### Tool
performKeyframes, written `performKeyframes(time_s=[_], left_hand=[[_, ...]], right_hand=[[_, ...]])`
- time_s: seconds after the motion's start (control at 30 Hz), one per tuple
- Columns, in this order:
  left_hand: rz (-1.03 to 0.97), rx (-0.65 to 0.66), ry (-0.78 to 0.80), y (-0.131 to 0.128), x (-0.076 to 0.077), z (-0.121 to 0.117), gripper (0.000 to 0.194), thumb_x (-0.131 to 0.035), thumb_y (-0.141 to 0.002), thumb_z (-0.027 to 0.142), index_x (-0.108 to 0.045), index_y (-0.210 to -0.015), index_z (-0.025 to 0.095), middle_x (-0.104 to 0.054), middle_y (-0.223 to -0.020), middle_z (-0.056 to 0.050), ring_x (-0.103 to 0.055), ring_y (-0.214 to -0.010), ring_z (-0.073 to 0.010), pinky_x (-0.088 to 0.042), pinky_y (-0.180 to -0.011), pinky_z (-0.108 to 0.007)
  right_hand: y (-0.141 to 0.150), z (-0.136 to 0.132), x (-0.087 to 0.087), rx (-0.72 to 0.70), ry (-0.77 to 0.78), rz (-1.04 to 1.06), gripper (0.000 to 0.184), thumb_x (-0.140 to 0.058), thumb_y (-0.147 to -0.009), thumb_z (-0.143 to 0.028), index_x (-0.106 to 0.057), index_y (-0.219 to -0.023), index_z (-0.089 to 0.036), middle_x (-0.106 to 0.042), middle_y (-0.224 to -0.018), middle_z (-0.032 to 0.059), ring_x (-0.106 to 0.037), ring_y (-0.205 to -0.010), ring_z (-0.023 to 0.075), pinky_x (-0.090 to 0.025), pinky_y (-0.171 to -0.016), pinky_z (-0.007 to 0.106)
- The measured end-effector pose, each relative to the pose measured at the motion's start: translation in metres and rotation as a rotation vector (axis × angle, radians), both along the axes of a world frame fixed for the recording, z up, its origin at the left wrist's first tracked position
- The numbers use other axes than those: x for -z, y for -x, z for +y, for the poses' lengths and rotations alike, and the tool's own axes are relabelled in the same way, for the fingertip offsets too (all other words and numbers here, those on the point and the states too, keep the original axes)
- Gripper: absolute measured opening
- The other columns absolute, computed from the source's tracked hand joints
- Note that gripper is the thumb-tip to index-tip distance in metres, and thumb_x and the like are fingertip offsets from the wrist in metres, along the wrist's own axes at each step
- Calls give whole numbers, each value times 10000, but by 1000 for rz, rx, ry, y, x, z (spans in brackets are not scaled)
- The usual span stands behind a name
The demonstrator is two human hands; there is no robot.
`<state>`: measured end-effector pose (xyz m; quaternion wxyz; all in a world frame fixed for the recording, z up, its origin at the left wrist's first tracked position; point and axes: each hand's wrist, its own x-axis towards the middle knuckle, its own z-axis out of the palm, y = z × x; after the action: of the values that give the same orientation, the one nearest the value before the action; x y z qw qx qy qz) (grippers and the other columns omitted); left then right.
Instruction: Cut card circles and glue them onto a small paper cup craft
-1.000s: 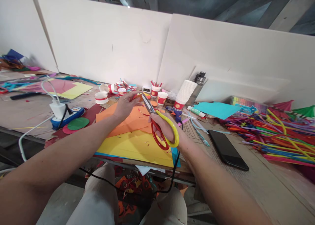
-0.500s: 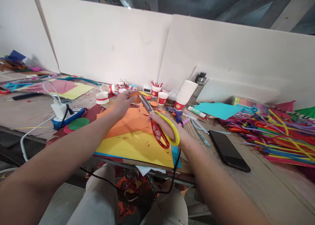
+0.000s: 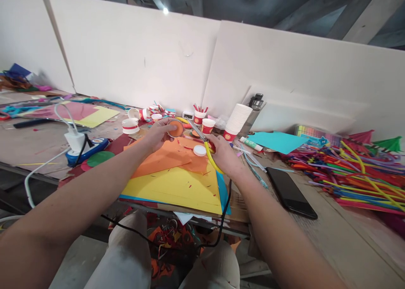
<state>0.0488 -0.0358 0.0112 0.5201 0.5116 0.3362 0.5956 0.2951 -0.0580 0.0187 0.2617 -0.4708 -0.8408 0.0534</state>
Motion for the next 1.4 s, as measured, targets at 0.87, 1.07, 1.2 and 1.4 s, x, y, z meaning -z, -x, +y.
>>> performKeyframes(time_s=[0.87,1.07,1.2,1.4], left_hand=[[144,17,-9,1,-3,-3,271,-763,-638,288,-644,-849,165,-716,-784,-62,-658,-630,-153,-332,-418,-196],[174,4,-38,2,2,0,295,-784,-648,328,-688,-868,157,-723,-815,-67,-592,-612,-117,-372,-439,-196],[206,50,-32,2,3,0,286,-787,-652,335,-709,-847,142,-715,-808,-77,-569,-601,-112,-363,-429,-193],[191,87,-5,1,1,-3,285,-781,-673,326,-675,-843,124,-704,-829,-84,-612,-644,-125,-340,-422,-179]], right_hand=[[0,-2,1,18,-83,-189,387,-530,-940,-240,-604,-1316,-178,-597,-1163,163,-603,-1049,272,-476,-843,344],[4,-8,0,99,-112,-270,374,-481,-984,-314,-604,-1320,-204,-614,-1167,157,-638,-996,277,-474,-786,343],[5,-8,1,111,-145,-304,375,-481,-984,-330,-599,-1320,-214,-615,-1184,152,-647,-997,278,-466,-726,328],[6,-7,2,115,-197,-340,358,-474,-981,-301,-596,-1307,-215,-625,-1194,128,-658,-987,248,-457,-702,305]])
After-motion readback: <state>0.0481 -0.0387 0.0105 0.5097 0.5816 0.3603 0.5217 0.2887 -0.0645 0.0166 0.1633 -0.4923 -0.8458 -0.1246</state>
